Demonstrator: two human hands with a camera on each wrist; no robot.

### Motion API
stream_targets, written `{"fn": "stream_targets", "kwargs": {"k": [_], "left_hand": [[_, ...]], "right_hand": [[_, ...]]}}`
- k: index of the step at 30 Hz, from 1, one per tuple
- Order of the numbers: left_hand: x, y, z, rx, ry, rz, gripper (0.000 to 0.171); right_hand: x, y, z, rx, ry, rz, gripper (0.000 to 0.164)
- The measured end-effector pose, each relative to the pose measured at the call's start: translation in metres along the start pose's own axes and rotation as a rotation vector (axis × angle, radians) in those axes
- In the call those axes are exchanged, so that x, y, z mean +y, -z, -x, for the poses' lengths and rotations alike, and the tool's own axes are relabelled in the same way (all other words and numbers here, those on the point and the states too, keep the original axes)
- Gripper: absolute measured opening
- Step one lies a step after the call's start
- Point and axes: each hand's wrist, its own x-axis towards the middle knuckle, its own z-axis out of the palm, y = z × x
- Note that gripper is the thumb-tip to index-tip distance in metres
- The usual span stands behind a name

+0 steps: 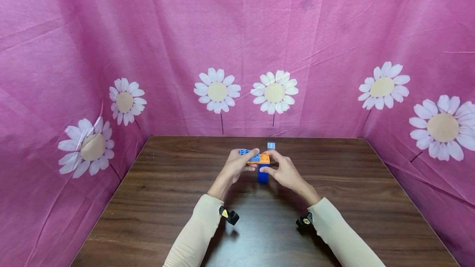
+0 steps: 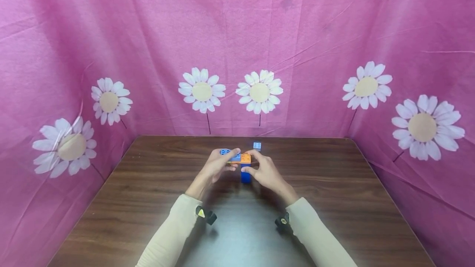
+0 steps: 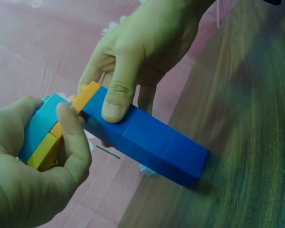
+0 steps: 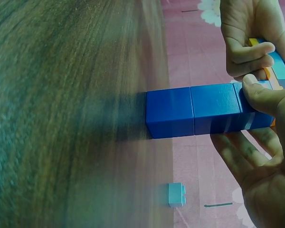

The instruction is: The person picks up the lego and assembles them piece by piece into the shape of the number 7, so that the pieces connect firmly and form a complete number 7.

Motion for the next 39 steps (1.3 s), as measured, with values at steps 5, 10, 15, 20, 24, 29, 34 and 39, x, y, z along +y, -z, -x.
{"fn": "stream_targets", "kwargs": {"k": [5,10,15,20,24,29,34,39], "left_hand": [[-0.0012,-0.0002,-0.0001,0.001,0.008,0.004,0.040],[-0.0003,-0.0003,0.0008,0.007,0.013,-0.002,0.039],[0.0005,0.0003,0.0010,0.006,0.013,-0.004,0.038],[-0.0001,0.0006,-0.0004,0.004,0.007,0.002,0.034],[-0.0005,0.0001,-0.0015,-0.005,-0.007,0.019,0.031],[0.0004,0.0005,-0.0021,-0.017,-0.007,0.027,0.031],[0.0019,0.0008,-0.0020,-0.019,0.000,0.021,0.031],[0.0021,0.0008,-0.0020,-0.017,-0.004,0.013,0.031]], "right_hand": [[0.0008,-0.0003,0.0001,-0.009,-0.015,-0.004,0.043],[0.0015,-0.0007,0.0005,-0.012,-0.021,-0.006,0.043],[0.0011,-0.0001,0.0007,-0.014,-0.016,-0.006,0.043],[-0.0010,0.0004,0.0011,-0.008,-0.006,0.000,0.043],[-0.0029,0.0004,0.0012,0.002,0.007,-0.009,0.043],[-0.0030,0.0001,0.0012,0.007,0.019,-0.011,0.044],[-0.0031,-0.0001,0.0009,0.006,0.012,-0.007,0.044],[-0.0034,0.0006,0.0009,0.011,0.009,-0.001,0.046]]}}
